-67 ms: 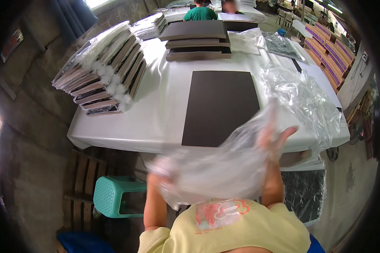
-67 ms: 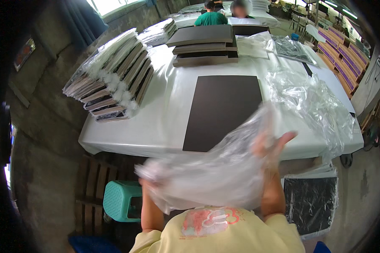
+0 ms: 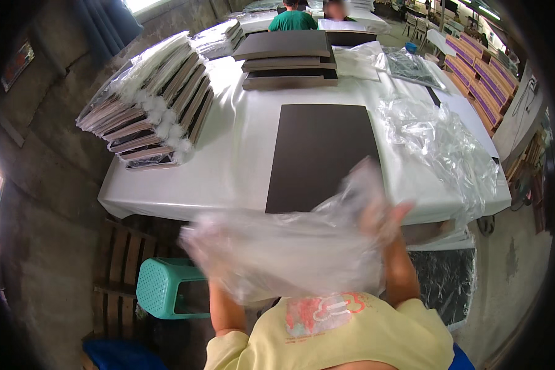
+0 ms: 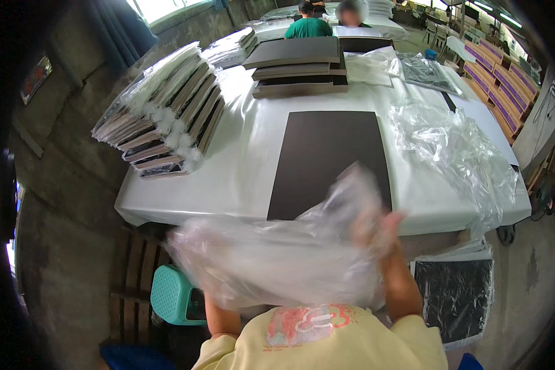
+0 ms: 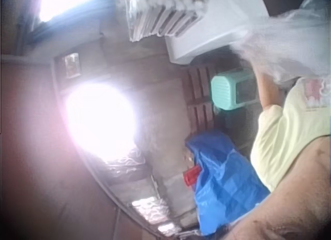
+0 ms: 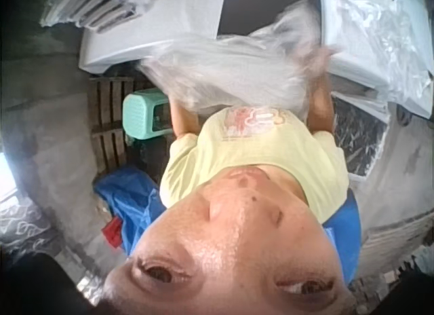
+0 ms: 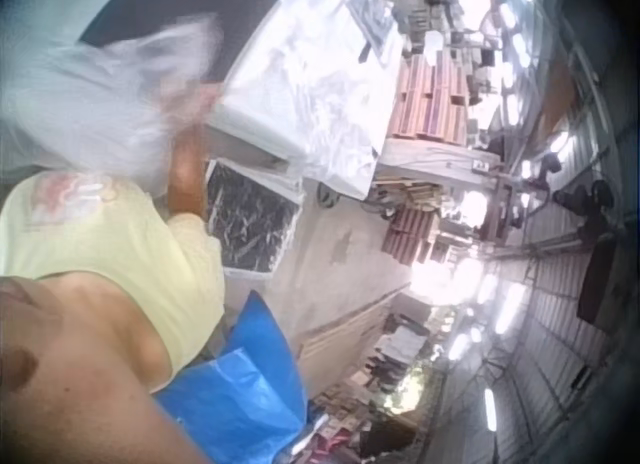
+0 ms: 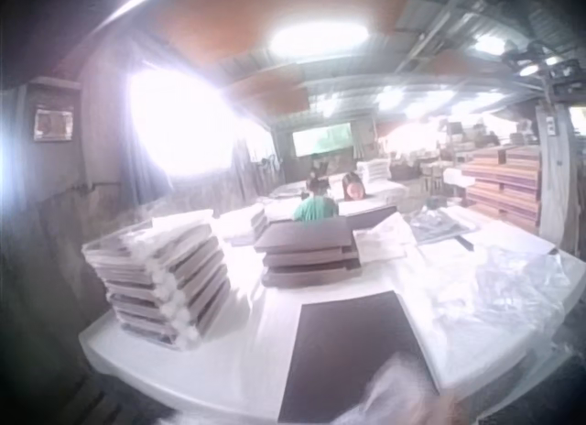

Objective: The person wraps individual dark-colored square paper boards in clear plastic sleeves by hand, sliding each board into a sleeve and smoothing the plastic before placing the wrapped boards into a stack.

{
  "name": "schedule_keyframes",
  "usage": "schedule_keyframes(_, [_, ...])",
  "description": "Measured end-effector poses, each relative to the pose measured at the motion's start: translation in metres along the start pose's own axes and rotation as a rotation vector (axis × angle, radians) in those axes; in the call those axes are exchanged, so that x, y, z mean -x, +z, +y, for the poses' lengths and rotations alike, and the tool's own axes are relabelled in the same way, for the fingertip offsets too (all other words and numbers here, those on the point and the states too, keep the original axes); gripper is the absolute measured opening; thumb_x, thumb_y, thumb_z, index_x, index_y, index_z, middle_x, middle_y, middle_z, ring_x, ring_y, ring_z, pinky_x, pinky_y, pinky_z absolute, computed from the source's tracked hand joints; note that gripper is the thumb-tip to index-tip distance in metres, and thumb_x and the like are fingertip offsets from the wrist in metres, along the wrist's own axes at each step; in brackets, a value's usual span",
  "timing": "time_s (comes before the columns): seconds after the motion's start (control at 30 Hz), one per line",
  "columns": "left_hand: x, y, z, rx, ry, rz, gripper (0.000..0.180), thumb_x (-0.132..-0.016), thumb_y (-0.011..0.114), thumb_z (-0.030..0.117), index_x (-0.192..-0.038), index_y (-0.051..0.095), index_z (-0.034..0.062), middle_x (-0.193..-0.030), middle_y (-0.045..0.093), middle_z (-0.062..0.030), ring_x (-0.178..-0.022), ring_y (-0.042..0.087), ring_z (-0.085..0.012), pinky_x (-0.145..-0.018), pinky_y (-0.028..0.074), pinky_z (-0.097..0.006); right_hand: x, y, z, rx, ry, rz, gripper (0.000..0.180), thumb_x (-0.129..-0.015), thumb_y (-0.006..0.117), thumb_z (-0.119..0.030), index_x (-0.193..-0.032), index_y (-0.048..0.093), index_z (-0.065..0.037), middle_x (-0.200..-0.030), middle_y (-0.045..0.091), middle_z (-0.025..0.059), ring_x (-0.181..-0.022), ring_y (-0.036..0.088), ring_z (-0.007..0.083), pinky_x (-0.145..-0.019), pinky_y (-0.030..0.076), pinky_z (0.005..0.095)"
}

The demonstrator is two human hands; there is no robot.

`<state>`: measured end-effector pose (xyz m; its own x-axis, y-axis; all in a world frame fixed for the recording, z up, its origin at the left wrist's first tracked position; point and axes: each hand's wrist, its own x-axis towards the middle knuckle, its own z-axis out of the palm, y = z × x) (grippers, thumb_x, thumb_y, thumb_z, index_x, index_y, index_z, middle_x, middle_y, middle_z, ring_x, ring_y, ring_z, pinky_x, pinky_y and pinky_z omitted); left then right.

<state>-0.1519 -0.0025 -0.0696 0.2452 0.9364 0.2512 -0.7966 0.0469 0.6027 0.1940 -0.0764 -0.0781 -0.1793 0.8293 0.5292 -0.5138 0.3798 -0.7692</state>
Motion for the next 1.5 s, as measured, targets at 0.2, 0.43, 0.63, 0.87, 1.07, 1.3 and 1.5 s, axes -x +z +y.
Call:
schedule_keyframes(0.2, [-0.008,0.001,-0.001,-0.037,0.11,0.122,0.046,-0.08,0.051,0.033,-0.114,0.045,0.0034,-0.101,0.051,-0.0068,-0.092,0.046,-0.0144,-0.076,0.041,-0.03,0.024,0.022,0.013,0.155,0.122,-0.298,0.066,-0.067,0.069,-0.039,-0.118,0.042,-0.007,-0.08,0.055,0.0041,-0.068,0.05,0.015,-0.06,0.043,0.0286])
schedule_keyframes(0.43, [-0.015,0.001,0.024,-0.112,-0.009,0.065,0.043,-0.075,0.059,0.031,-0.107,0.049,0.0036,-0.093,0.053,-0.0041,-0.083,0.048,-0.0125,-0.07,0.041,-0.029,0.01,0.023,-0.018,0.016,-0.036,0.159,0.062,-0.068,0.067,-0.033,-0.119,0.043,-0.006,-0.073,0.054,0.0022,-0.062,0.05,0.0129,-0.056,0.043,0.0257])
schedule_keyframes(0.63, [-0.002,-0.01,-0.012,-0.755,-0.966,-0.461,0.041,-0.071,0.066,0.028,-0.101,0.053,0.0038,-0.086,0.054,-0.0018,-0.076,0.049,-0.0108,-0.065,0.042,-0.028,-0.012,0.003,-0.055,0.002,-0.22,0.404,0.058,-0.07,0.066,-0.028,-0.119,0.044,-0.005,-0.068,0.053,0.0005,-0.057,0.049,0.0111,-0.053,0.042,0.0233])
schedule_keyframes(0.87, [-0.006,-0.039,-0.016,-0.03,-0.022,0.357,0.048,-0.085,0.045,0.039,-0.111,0.047,-0.0014,-0.103,0.054,-0.0108,-0.092,0.054,-0.0234,-0.079,0.045,-0.039,0.027,-0.016,0.002,-0.039,0.336,0.041,0.054,-0.072,0.064,-0.022,-0.119,0.045,-0.004,-0.061,0.053,-0.0014,-0.051,0.049,0.009,-0.049,0.041,0.0204])
schedule_keyframes(1.07, [-0.013,-0.01,-0.02,0.195,0.135,0.249,0.062,-0.074,0.059,0.045,-0.115,0.046,0.0009,-0.104,0.054,-0.0118,-0.092,0.054,-0.025,-0.078,0.047,-0.039,0.062,0.0,0.046,-0.004,0.96,0.303,0.029,-0.072,0.068,-0.022,-0.093,0.058,-0.005,-0.075,0.058,0.0021,-0.063,0.052,0.0093,-0.058,0.043,0.0263])
schedule_keyframes(1.3, [0.017,-0.119,-0.019,0.065,-0.411,0.068,0.07,-0.062,0.072,0.04,-0.115,0.047,0.0018,-0.103,0.055,-0.0114,-0.093,0.053,-0.0245,-0.08,0.047,-0.04,0.098,-0.024,0.018,-0.682,0.539,0.441,0.029,-0.074,0.066,-0.03,-0.084,0.056,-0.005,-0.063,0.051,-0.0032,-0.057,0.051,0.0079,-0.053,0.042,0.0198])
schedule_keyframes(1.5, [0.005,-0.136,-0.019,-0.792,-0.86,-0.076,0.046,-0.055,0.069,0.008,-0.097,0.053,0.0035,-0.085,0.057,-0.0031,-0.076,0.055,-0.0144,-0.064,0.043,-0.023,0.115,-0.033,0.002,-0.079,0.513,0.568,0.029,-0.061,0.073,-0.006,-0.081,0.051,-0.008,-0.077,0.051,-0.0034,-0.071,0.048,0.006,-0.059,0.039,0.0193])
